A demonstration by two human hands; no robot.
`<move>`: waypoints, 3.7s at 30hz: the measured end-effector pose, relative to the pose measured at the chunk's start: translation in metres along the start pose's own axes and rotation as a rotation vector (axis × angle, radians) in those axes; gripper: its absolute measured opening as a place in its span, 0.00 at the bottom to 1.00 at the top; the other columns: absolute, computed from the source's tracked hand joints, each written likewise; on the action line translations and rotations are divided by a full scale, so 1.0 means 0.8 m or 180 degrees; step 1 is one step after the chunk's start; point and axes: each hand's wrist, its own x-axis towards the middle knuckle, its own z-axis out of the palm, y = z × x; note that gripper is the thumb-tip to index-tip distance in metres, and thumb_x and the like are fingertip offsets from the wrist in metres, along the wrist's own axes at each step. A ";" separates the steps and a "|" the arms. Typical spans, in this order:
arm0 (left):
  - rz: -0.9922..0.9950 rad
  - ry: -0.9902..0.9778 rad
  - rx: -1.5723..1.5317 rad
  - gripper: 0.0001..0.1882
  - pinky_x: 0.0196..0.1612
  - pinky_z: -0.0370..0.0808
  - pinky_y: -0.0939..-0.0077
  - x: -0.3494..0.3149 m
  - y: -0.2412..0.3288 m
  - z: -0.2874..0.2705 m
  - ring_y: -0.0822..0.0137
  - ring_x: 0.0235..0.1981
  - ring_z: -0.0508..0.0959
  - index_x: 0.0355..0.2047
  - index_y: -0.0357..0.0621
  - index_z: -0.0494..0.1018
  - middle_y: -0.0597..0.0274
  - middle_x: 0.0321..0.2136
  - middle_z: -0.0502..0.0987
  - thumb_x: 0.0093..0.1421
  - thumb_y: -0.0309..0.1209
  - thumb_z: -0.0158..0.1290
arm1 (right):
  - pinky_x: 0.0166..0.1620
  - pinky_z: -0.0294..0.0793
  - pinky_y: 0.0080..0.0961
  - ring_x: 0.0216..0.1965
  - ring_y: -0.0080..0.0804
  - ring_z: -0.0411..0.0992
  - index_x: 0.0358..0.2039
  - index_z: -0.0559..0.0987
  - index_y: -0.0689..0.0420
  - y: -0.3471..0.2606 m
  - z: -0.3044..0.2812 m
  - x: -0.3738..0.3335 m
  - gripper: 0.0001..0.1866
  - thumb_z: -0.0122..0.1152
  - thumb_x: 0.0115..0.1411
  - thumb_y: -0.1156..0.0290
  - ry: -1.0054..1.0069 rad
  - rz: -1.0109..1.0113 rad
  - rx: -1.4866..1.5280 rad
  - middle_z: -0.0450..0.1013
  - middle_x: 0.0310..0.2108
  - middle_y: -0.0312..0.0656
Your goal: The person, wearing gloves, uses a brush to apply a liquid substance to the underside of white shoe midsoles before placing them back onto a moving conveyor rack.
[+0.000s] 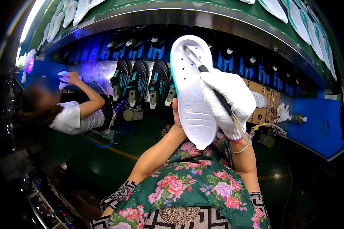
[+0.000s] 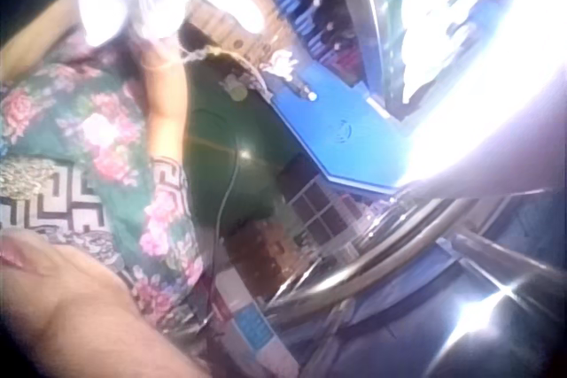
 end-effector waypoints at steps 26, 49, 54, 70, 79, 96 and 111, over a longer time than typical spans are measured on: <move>-0.0116 -0.0794 -0.1001 0.59 0.65 0.64 0.44 0.041 0.024 0.006 0.44 0.66 0.62 0.73 0.52 0.43 0.37 0.66 0.58 0.52 0.78 0.42 | 0.42 0.77 0.25 0.34 0.33 0.79 0.35 0.85 0.59 -0.019 0.028 -0.022 0.11 0.70 0.49 0.81 -0.0120 0.0597 0.0546 0.81 0.32 0.42; -0.0081 -0.1541 -0.1351 0.61 0.54 0.68 0.27 0.076 0.068 0.033 0.31 0.58 0.67 0.70 0.50 0.52 0.39 0.62 0.62 0.46 0.79 0.49 | 0.43 0.77 0.30 0.36 0.36 0.79 0.40 0.85 0.54 0.011 0.027 -0.057 0.14 0.69 0.51 0.77 -0.0621 0.0981 0.1067 0.81 0.37 0.39; -0.0321 -0.1964 -0.0682 0.54 0.55 0.69 0.32 0.096 0.084 0.018 0.34 0.61 0.64 0.70 0.61 0.54 0.50 0.67 0.57 0.50 0.74 0.52 | 0.37 0.79 0.30 0.32 0.40 0.80 0.43 0.84 0.49 0.004 0.028 -0.066 0.18 0.70 0.50 0.76 -0.1260 0.0123 0.0603 0.81 0.34 0.40; -0.1687 -0.2037 -0.0659 0.54 0.54 0.75 0.45 0.113 0.140 0.035 0.37 0.52 0.74 0.65 0.33 0.58 0.31 0.58 0.65 0.55 0.68 0.48 | 0.36 0.80 0.29 0.33 0.31 0.79 0.47 0.82 0.51 0.020 0.029 -0.064 0.18 0.68 0.55 0.75 -0.0881 0.0409 0.0969 0.80 0.36 0.43; -0.1618 -0.1235 0.0243 0.54 0.53 0.73 0.44 0.120 0.156 0.037 0.39 0.55 0.70 0.67 0.36 0.57 0.31 0.60 0.62 0.54 0.67 0.50 | 0.37 0.79 0.26 0.32 0.33 0.79 0.39 0.85 0.52 0.001 0.028 -0.065 0.13 0.72 0.51 0.74 -0.0850 0.0400 0.0695 0.80 0.32 0.40; -0.1043 -0.0445 0.0823 0.45 0.60 0.67 0.40 0.107 0.148 0.027 0.41 0.59 0.70 0.68 0.40 0.59 0.44 0.61 0.68 0.58 0.58 0.49 | 0.26 0.67 0.17 0.23 0.21 0.71 0.35 0.83 0.66 0.005 0.026 -0.065 0.07 0.68 0.54 0.80 -0.0394 0.2845 0.2601 0.76 0.28 0.39; -0.0323 -0.0981 0.0316 0.56 0.55 0.75 0.45 -0.002 0.138 0.019 0.33 0.54 0.73 0.69 0.37 0.50 0.30 0.58 0.65 0.52 0.62 0.57 | 0.35 0.75 0.22 0.32 0.28 0.78 0.33 0.85 0.64 0.026 0.001 -0.032 0.08 0.72 0.51 0.78 -0.0552 0.1577 0.1810 0.80 0.31 0.42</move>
